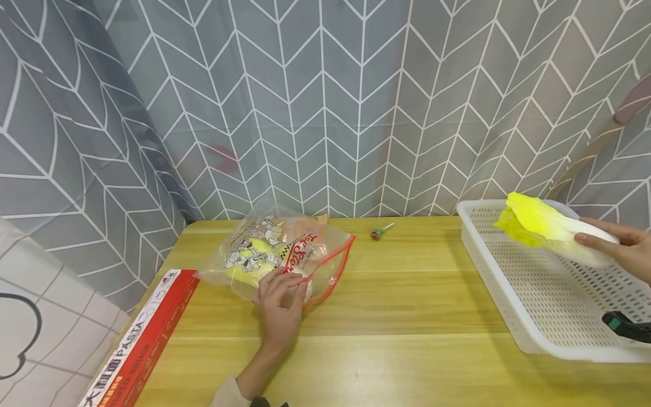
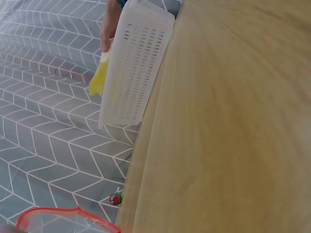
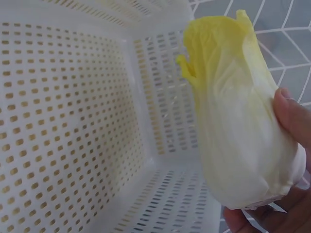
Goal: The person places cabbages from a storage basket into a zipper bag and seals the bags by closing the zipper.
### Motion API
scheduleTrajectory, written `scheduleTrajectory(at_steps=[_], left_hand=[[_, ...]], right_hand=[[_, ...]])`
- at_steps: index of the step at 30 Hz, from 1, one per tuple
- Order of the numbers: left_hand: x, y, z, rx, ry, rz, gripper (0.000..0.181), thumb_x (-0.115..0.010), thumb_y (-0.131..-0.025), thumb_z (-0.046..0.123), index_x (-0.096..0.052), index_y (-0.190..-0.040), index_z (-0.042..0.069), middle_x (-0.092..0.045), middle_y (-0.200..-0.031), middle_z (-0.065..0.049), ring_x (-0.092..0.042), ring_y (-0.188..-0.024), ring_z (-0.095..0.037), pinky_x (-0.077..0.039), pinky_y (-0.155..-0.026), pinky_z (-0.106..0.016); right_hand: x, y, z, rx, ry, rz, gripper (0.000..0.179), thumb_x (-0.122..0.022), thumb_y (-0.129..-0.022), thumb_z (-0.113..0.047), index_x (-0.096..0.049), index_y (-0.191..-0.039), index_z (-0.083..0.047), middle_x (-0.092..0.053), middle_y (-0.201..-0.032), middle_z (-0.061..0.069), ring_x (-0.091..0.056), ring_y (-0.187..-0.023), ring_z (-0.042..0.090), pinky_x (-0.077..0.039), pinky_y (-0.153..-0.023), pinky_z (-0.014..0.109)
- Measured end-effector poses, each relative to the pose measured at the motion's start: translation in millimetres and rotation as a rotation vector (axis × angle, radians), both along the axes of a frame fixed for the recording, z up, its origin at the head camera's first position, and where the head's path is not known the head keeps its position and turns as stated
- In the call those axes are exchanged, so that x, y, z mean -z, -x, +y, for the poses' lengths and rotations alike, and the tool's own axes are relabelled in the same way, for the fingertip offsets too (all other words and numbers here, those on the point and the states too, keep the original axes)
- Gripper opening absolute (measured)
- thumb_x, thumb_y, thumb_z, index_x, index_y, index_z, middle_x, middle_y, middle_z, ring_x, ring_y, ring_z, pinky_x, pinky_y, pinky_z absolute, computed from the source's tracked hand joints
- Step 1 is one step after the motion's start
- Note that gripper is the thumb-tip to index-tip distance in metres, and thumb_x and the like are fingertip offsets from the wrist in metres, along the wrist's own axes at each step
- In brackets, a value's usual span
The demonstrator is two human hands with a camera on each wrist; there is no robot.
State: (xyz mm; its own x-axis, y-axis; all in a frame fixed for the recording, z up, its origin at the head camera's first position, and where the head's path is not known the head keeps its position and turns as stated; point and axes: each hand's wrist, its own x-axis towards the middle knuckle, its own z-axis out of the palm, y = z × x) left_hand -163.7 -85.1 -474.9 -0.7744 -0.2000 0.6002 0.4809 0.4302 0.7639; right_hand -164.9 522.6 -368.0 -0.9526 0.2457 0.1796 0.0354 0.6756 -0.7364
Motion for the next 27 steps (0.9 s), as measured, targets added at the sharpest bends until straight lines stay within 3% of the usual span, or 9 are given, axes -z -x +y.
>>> scheduleTrajectory(at_steps=[7,13,17,22,27], left_hand=[[1.1,-0.3,-0.2,0.001,-0.003,0.005,0.008,-0.080,-0.088,0.014,-0.078,-0.095,0.018,-0.076,-0.107,0.002,-0.050,-0.129,-0.023,-0.015,-0.106,-0.048],[0.4,-0.4,-0.6,0.003,-0.009,0.005,0.008,-0.079,-0.088,0.013,-0.078,-0.095,0.018,-0.076,-0.107,0.001,-0.050,-0.129,-0.022,-0.015,-0.106,-0.047],[-0.2,-0.4,-1.0,-0.002,-0.007,0.009,0.008,-0.080,-0.087,0.013,-0.078,-0.095,0.017,-0.076,-0.107,0.002,-0.051,-0.129,-0.022,-0.015,-0.106,-0.047],[1.4,0.4,-1.1,-0.004,-0.007,-0.001,0.009,-0.080,-0.088,0.014,-0.078,-0.095,0.018,-0.076,-0.107,0.004,-0.050,-0.130,-0.020,-0.015,-0.107,-0.048],[1.2,-0.2,0.0,0.003,-0.013,0.005,0.008,-0.080,-0.088,0.014,-0.078,-0.095,0.017,-0.076,-0.106,0.001,-0.050,-0.129,-0.022,-0.015,-0.106,-0.049]], right_hand=[[-12.6,1.3,-15.9,-0.024,0.051,0.074,0.056,-0.069,-0.098,-0.019,-0.050,-0.149,-0.029,-0.051,-0.093,-0.052,-0.056,-0.070,-0.016,-0.046,-0.059,0.006],[-28.4,-0.8,-46.1,0.043,-0.064,0.029,0.061,-0.068,-0.097,-0.039,-0.045,-0.153,-0.029,-0.043,-0.101,-0.047,-0.045,-0.080,-0.015,-0.037,-0.064,0.006],[-37.8,2.2,-69.0,-0.022,-0.051,0.065,0.058,-0.071,-0.096,-0.033,-0.051,-0.150,-0.024,-0.048,-0.109,-0.043,-0.053,-0.076,-0.009,-0.046,-0.060,0.008],[-46.2,5.8,-96.9,-0.098,0.029,0.084,0.053,-0.073,-0.095,-0.026,-0.057,-0.146,-0.025,-0.055,-0.116,-0.041,-0.062,-0.062,0.003,-0.053,-0.052,0.022],[-49.2,12.3,-123.6,-0.155,0.063,0.116,0.052,-0.074,-0.094,-0.023,-0.059,-0.144,-0.023,-0.056,-0.118,-0.044,-0.057,-0.075,-0.001,-0.048,-0.057,0.017]])
